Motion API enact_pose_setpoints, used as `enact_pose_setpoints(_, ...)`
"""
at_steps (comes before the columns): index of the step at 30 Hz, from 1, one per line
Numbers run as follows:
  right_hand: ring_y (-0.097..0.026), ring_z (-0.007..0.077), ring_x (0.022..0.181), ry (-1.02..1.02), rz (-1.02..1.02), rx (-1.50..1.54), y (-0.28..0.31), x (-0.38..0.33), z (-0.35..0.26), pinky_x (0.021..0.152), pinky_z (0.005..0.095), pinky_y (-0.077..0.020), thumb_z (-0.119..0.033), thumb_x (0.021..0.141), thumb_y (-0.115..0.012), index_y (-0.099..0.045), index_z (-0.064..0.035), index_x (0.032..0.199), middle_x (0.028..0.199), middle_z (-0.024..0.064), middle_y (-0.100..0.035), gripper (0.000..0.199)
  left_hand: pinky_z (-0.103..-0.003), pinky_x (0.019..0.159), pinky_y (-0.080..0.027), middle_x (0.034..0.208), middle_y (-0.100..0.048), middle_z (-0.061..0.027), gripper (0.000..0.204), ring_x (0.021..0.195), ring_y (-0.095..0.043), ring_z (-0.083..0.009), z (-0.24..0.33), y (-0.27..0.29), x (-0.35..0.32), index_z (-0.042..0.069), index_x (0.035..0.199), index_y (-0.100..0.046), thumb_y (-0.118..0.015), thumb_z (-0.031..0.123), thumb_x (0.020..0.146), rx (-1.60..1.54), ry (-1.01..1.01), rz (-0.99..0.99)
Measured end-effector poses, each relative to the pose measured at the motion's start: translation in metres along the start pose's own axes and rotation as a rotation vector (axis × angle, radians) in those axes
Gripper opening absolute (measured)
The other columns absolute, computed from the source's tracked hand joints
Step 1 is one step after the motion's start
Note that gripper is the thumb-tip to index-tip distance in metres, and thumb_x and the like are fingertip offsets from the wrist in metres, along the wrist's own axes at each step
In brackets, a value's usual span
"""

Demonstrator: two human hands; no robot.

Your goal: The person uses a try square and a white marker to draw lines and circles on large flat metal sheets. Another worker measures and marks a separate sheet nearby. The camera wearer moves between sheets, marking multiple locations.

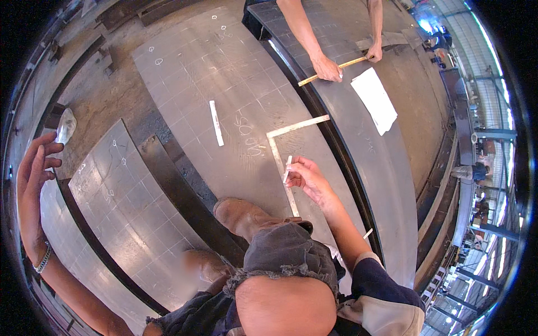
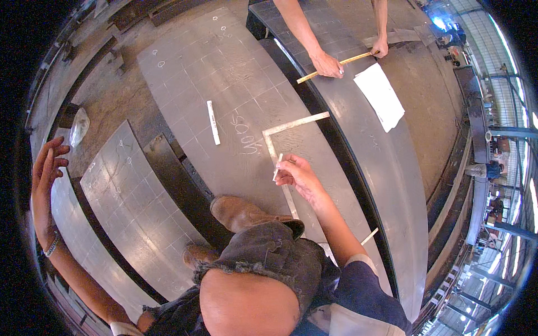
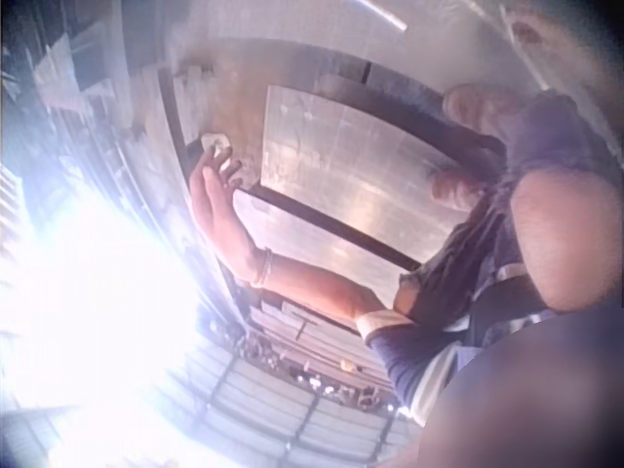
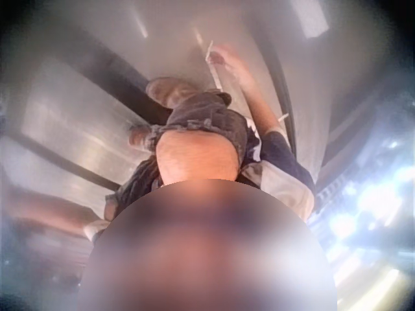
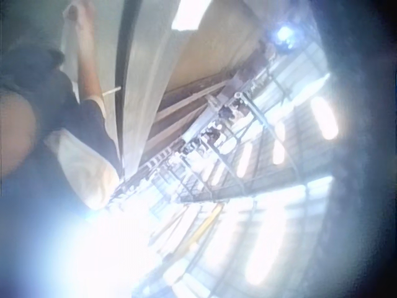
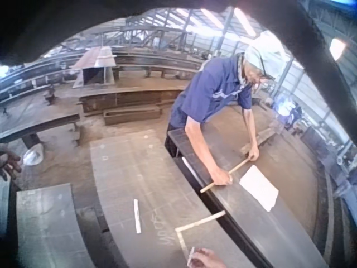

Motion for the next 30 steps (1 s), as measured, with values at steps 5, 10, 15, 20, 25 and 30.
enact_pose_setpoints(5, -0.069, 0.0186, 0.070, 0.052, -0.018, 0.001, -0.029, -0.016, -0.035, 0.061, 0.0296, -0.0590, -0.016, 0.091, -0.066, -0.056, -0.0052, 0.100, 0.082, 0.0090, -0.066, 0.017, -0.026, 0.083, -0.043, 0.111, -0.066, -0.0061, 0.054, 0.093, -0.056, -0.0142, 0.002, -0.010, 0.006, 0.007, 0.129, -0.061, -0.055, 0.049, 0.096, -0.033, 0.011, -0.027)
enact_pose_setpoints(10, -0.069, 0.0199, 0.070, 0.072, -0.008, -0.018, -0.033, -0.021, -0.043, 0.061, 0.0311, -0.0592, -0.016, 0.091, -0.066, -0.055, -0.0052, 0.100, 0.083, 0.0091, -0.066, 0.018, -0.026, 0.083, -0.043, 0.110, -0.066, -0.0066, 0.055, 0.093, -0.056, -0.0151, 0.006, -0.015, 0.007, 0.007, 0.128, -0.061, -0.056, 0.050, 0.095, -0.012, 0.029, -0.046)
enact_pose_setpoints(15, -0.068, 0.0183, 0.073, 0.099, -0.015, -0.012, -0.037, -0.022, -0.047, 0.061, 0.0312, -0.0589, -0.015, 0.091, -0.066, -0.055, -0.0060, 0.100, 0.084, 0.0078, -0.066, 0.017, -0.026, 0.084, -0.044, 0.109, -0.065, -0.0076, 0.057, 0.093, -0.056, -0.0158, 0.005, -0.016, 0.007, 0.006, 0.127, -0.061, -0.056, 0.052, 0.094, -0.004, 0.025, -0.032)
enact_pose_setpoints(20, -0.067, 0.0170, 0.073, 0.117, -0.016, -0.049, -0.038, -0.023, -0.047, 0.060, 0.0301, -0.0579, -0.015, 0.091, -0.067, -0.055, -0.0068, 0.100, 0.084, 0.0062, -0.064, 0.017, -0.026, 0.084, -0.044, 0.110, -0.065, -0.0079, 0.056, 0.094, -0.056, -0.0159, 0.005, -0.017, 0.007, 0.006, 0.127, -0.061, -0.056, 0.051, 0.094, -0.021, 0.019, -0.041)
enact_pose_setpoints(25, -0.066, 0.0165, 0.072, 0.129, -0.016, -0.075, -0.043, -0.021, -0.048, 0.059, 0.0298, -0.0574, -0.015, 0.091, -0.067, -0.055, -0.0072, 0.100, 0.082, 0.0052, -0.063, 0.017, -0.027, 0.084, -0.043, 0.109, -0.065, -0.0078, 0.056, 0.094, -0.056, -0.0160, 0.005, -0.013, 0.005, 0.006, 0.127, -0.061, -0.056, 0.051, 0.094, -0.002, 0.030, -0.046)
enact_pose_setpoints(30, -0.065, 0.0159, 0.071, 0.149, 0.061, -0.108, -0.038, -0.016, -0.042, 0.055, 0.0298, -0.0552, -0.009, 0.091, -0.062, -0.050, -0.0060, 0.106, 0.081, 0.0053, -0.062, 0.019, -0.027, 0.084, -0.043, 0.108, -0.065, -0.0071, 0.053, 0.094, -0.056, -0.0159, 0.002, -0.016, 0.007, 0.006, 0.126, -0.061, -0.055, 0.049, 0.096, 0.009, 0.036, -0.064)
Point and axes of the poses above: each hand's wrist, its own x-axis towards the middle knuckle, its own y-axis out of the back of the hand, z = x × y, the point moved 4 cm from there along x, towards the middle knuckle
